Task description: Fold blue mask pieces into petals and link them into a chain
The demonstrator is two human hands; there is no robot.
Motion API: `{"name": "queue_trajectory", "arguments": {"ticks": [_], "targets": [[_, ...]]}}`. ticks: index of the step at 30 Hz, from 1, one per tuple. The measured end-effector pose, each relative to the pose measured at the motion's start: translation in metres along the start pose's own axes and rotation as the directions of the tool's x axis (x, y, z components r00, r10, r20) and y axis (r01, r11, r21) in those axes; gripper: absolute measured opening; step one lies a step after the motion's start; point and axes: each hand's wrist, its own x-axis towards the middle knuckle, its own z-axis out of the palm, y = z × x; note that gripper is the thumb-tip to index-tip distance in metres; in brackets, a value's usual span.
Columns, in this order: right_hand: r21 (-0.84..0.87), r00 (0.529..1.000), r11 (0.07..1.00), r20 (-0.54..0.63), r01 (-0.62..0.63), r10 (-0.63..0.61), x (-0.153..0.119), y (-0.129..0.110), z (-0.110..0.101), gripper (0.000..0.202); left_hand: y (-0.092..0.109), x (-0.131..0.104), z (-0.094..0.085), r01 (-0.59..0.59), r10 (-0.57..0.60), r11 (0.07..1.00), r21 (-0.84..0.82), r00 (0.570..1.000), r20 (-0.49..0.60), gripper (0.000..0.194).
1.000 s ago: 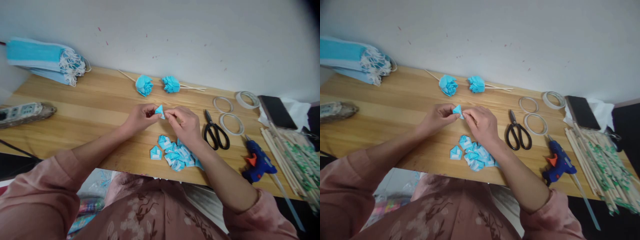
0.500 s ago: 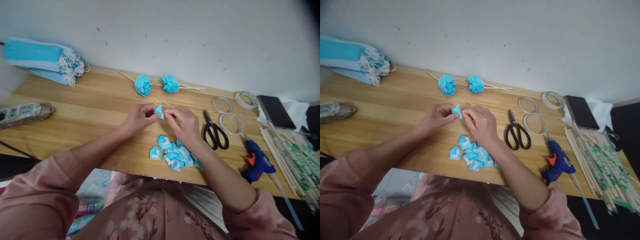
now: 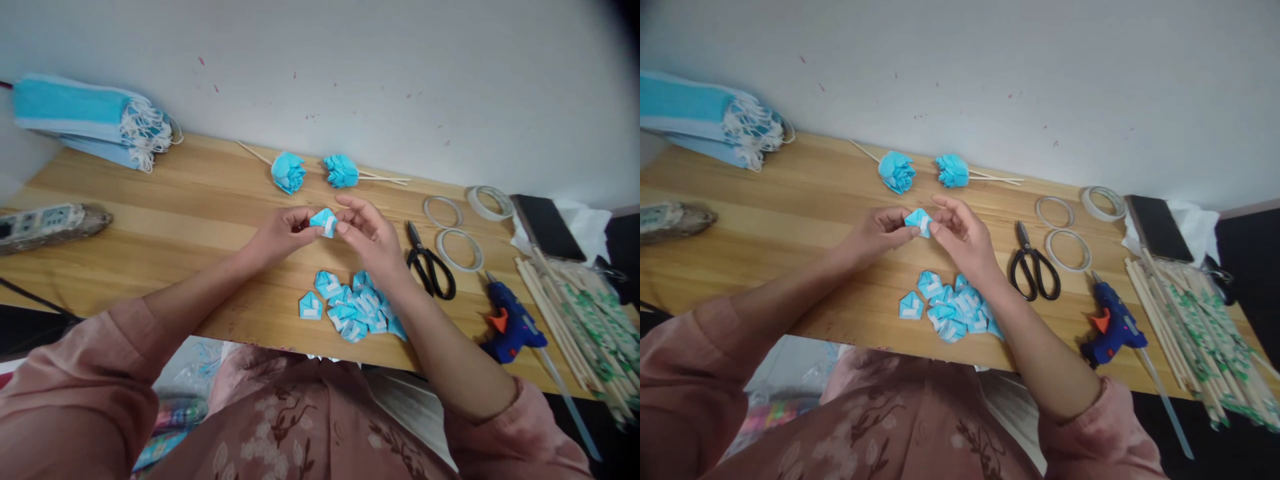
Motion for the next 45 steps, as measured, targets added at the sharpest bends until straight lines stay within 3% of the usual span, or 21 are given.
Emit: {"name": "queue_trajectory", "arguments": {"ticks": [3,13,24,27,33,37,45], "targets": [[0.022,0.999,0.999,0.042,-0.028,0.027,-0.0004,0.0001,0.0020,0.046,-0.0039,-0.0002,0.0013,-0.017,0.016,0.999,0.027,1.000,0.026,0.028],[-0.105,1.000,0.994,0.001,0.003,-0.002,-0.0031,-0.0045,0.0031,0.038,-0.0073,-0.0013,0.0036,-0.035,0.034,0.999,0.033,0.998,0.044,0.028],[-0.013,0.999,0.999,0.009,-0.036,0.036,-0.0039,-0.0058,0.0001,0.034,-0.0020,-0.0038,0.0050,0.015,-0.021,0.997,0.073,0.996,0.085,0.024],[0.037,0.998,0.999,0.047,-0.037,0.035,-0.0045,-0.0040,0.0018,0.041,-0.0011,-0.0030,0.0059,-0.006,-0.003,0.995,0.104,0.996,0.088,0.025],[0.024,0.999,0.999,0.001,-0.041,0.041,-0.0054,-0.0010,0.0025,0.038,-0.0014,-0.0043,0.0051,-0.051,0.036,0.987,0.155,0.994,0.103,0.024],[0.017,0.999,1.000,-0.042,-0.024,0.024,-0.0033,-0.0004,0.0008,0.036,-0.0013,-0.0030,0.0013,-0.044,0.032,0.994,0.097,0.992,0.122,0.024],[-0.092,0.992,0.994,-0.113,0.054,-0.064,-0.0042,0.0007,0.0006,0.033,-0.0037,0.0001,0.0011,0.106,-0.085,0.989,-0.103,0.978,0.189,0.033]]}}
